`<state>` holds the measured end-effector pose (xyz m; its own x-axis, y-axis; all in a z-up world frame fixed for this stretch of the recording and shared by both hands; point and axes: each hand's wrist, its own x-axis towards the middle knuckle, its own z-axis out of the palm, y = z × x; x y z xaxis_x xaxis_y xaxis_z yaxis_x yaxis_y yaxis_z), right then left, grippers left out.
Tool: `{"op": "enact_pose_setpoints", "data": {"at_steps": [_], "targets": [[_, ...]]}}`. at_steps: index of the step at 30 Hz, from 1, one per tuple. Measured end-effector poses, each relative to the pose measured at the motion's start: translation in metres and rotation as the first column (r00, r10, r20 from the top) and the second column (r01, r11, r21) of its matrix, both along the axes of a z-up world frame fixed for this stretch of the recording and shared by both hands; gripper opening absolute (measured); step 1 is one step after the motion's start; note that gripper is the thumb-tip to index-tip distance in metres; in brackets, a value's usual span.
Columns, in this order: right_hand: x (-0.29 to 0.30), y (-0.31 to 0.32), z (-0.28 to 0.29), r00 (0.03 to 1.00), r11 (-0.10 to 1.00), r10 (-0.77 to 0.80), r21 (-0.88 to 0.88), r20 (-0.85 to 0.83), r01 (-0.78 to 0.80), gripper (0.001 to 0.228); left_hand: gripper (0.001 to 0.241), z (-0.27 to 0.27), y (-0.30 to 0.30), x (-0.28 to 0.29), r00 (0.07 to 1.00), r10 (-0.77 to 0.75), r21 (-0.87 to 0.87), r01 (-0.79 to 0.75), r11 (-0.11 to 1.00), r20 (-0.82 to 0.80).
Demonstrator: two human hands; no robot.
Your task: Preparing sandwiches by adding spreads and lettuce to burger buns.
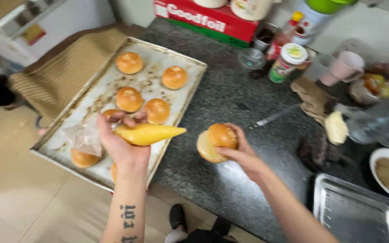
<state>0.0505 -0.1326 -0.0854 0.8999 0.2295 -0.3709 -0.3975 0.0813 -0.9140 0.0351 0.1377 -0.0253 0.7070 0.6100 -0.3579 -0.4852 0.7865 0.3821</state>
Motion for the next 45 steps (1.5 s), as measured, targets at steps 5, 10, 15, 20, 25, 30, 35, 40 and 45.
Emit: {"op": "enact_pose_setpoints", "data": {"at_steps": [5, 10, 15, 20, 25, 30, 35, 40, 45], "targets": [[0.007, 0.127, -0.037, 0.991, 0.977, 0.103, -0.198, 0.089, -0.084, 0.097, 0.045, 0.003, 0.056, -0.019, 0.988, 0.146, -0.003, -0.146, 0.989, -0.057], [0.024, 0.214, -0.074, 0.946, 0.772, 0.297, -0.615, 0.13, -0.158, 0.098, 0.038, -0.003, 0.089, -0.028, 0.977, 0.183, -0.012, -0.186, 0.983, -0.109], [0.028, 0.24, -0.093, 0.913, 0.542, 0.396, -0.827, 0.095, -0.148, 0.092, 0.043, -0.012, 0.105, -0.029, 0.981, 0.175, -0.049, -0.179, 0.983, -0.088], [0.079, 0.225, -0.082, 0.931, 0.643, 0.248, -0.765, 0.266, 0.047, 0.089, 0.046, -0.022, 0.111, -0.023, 0.982, 0.148, -0.079, -0.158, 0.984, -0.114], [0.128, 0.234, -0.109, 0.914, 0.626, 0.372, -0.771, 0.161, -0.119, 0.112, 0.048, -0.029, 0.116, -0.015, 0.983, 0.129, -0.094, -0.142, 0.985, -0.127], [0.118, 0.244, -0.087, 0.919, 0.522, 0.376, -0.846, 0.119, -0.104, 0.112, 0.048, -0.031, 0.124, -0.009, 0.98, 0.104, -0.087, -0.119, 0.989, -0.167], [0.129, 0.209, -0.088, 0.943, 0.701, 0.276, -0.71, 0.184, -0.067, 0.123, 0.049, -0.03, 0.117, -0.006, 0.987, 0.082, -0.033, -0.087, 0.996, -0.135], [0.089, 0.12, -0.051, 0.97, 0.929, 0.097, -0.37, 0.222, -0.008, 0.11, 0.05, -0.016, 0.075, 0.005, 0.994, 0.01, 0.021, -0.008, 1.0, -0.108], [0.025, 0.012, -0.006, 1.0, 0.999, 0.006, -0.044, 0.0, -0.006, 0.103, 0.057, -0.015, -0.004, 0.024, 0.988, -0.149, 0.179, 0.152, 0.972, -0.026]]}}
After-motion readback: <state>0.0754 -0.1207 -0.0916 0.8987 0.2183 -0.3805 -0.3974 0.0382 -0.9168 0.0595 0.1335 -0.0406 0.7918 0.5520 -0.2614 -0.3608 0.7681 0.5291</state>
